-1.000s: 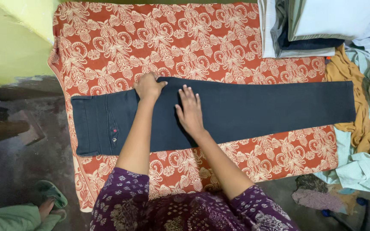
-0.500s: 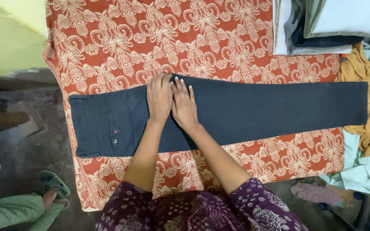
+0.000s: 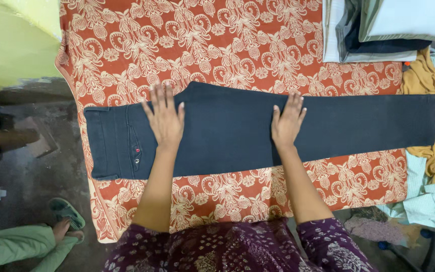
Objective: The person folds a pair of dark trousers by hand on a bed, aligning the legs, smoothing the fabric, and folding the garment into a rectangular shape.
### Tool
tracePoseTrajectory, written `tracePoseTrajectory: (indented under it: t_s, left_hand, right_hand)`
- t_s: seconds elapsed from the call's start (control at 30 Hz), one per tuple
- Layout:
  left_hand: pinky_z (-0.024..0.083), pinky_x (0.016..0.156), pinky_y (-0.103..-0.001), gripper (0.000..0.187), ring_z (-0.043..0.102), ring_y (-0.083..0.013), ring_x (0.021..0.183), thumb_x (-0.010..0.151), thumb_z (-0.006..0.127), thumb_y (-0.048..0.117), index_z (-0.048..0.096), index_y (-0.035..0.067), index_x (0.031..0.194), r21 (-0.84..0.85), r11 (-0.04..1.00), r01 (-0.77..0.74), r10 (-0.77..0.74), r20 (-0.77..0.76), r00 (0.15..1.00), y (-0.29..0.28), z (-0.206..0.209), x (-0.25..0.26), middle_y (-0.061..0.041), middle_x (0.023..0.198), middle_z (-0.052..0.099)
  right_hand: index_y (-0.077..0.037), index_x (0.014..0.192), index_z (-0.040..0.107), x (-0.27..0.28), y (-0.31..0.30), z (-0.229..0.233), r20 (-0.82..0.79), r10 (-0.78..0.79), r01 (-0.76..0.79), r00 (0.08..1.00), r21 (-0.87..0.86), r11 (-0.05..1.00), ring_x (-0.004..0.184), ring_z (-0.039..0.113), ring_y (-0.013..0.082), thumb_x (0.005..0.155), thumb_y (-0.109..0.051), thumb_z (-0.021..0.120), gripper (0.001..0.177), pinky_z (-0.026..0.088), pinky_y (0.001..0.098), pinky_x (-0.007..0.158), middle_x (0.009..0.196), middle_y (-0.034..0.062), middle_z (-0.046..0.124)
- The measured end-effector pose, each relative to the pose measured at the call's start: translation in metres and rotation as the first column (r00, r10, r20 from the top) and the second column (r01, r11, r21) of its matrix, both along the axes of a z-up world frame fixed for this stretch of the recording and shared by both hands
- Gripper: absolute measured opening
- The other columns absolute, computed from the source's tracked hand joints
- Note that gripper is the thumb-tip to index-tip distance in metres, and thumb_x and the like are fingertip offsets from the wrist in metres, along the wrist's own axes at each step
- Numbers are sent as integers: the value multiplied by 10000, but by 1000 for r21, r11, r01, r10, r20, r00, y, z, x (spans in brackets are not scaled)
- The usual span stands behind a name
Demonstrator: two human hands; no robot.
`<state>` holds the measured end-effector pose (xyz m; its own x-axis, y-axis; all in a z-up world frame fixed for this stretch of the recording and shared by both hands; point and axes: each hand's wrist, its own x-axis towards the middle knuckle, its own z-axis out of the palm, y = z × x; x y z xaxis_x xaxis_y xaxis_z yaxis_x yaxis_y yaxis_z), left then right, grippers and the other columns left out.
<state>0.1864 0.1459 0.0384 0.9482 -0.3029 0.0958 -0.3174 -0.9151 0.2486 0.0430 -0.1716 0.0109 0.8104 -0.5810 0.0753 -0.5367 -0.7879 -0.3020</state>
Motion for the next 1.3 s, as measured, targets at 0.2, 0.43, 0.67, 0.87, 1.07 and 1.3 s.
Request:
tracePoseTrajectory:
  t_s: [0.2, 0.43, 0.67, 0.87, 1.07, 1.3]
  left_hand:
    - [92, 1298, -519, 683, 201, -309, 1590, 1049, 503, 290, 287, 11, 1634, -124, 990, 67, -68, -10, 998, -25, -16, -74, -181, 1715, 245]
    - [122, 1258, -539, 730, 222, -312, 1555, 1032, 494, 430, 306, 9, 1597, -26, 999, 34, -36, -84, 996, -10, -25, -98, -192, 1671, 264]
    - [133, 1266, -549, 731, 233, -333, 1569, 1050, 512, 411, 334, -39, 1599, 44, 992, -116, 115, 30, 993, 25, -20, -88, -209, 1688, 276]
    - [149, 1258, -537, 653, 251, -321, 1542, 1037, 504, 365, 380, 7, 1569, -76, 980, 185, -188, -25, 982, -76, -24, -139, -181, 1658, 311]
    - [165, 1260, -523, 651, 252, -306, 1545, 1012, 516, 377, 371, 107, 1585, -46, 960, 276, -279, -111, 954, -149, -24, -186, -152, 1664, 294]
    - [139, 1249, -555, 736, 207, -387, 1551, 1036, 522, 416, 303, 25, 1620, 12, 994, -108, 109, -65, 992, -108, -24, -173, -256, 1674, 234]
  right_hand:
    - [24, 1580, 357, 3, 90, -1, 139, 202, -216, 970, 94, 972, 1580, 213, 378, 1052, -260, 506, 618, 133, 549, 1278, 1683, 222, 275]
    - [-77, 1514, 468, -17, 148, 2, 97, 460, -469, 882, 102, 877, 1519, 341, 317, 1016, -259, 527, 534, 212, 551, 1246, 1616, 158, 402]
    - [-46, 1522, 461, -73, -10, -8, 144, 161, -162, 976, -6, 987, 1514, 342, 340, 1048, -254, 536, 523, 204, 573, 1230, 1631, 182, 387]
    - [-4, 1495, 484, -94, -7, 4, 211, 156, -176, 965, 78, 981, 1535, 330, 349, 1041, -185, 504, 489, 182, 562, 1261, 1616, 199, 397]
    - [-44, 1475, 491, -111, 38, 22, 153, 477, -500, 865, 195, 844, 1514, 324, 343, 1006, -213, 508, 498, 209, 525, 1253, 1608, 190, 392]
    - [-81, 1476, 525, -156, -107, 10, 87, 301, -307, 950, 81, 948, 1501, 349, 319, 1031, -262, 538, 481, 214, 546, 1237, 1599, 154, 422]
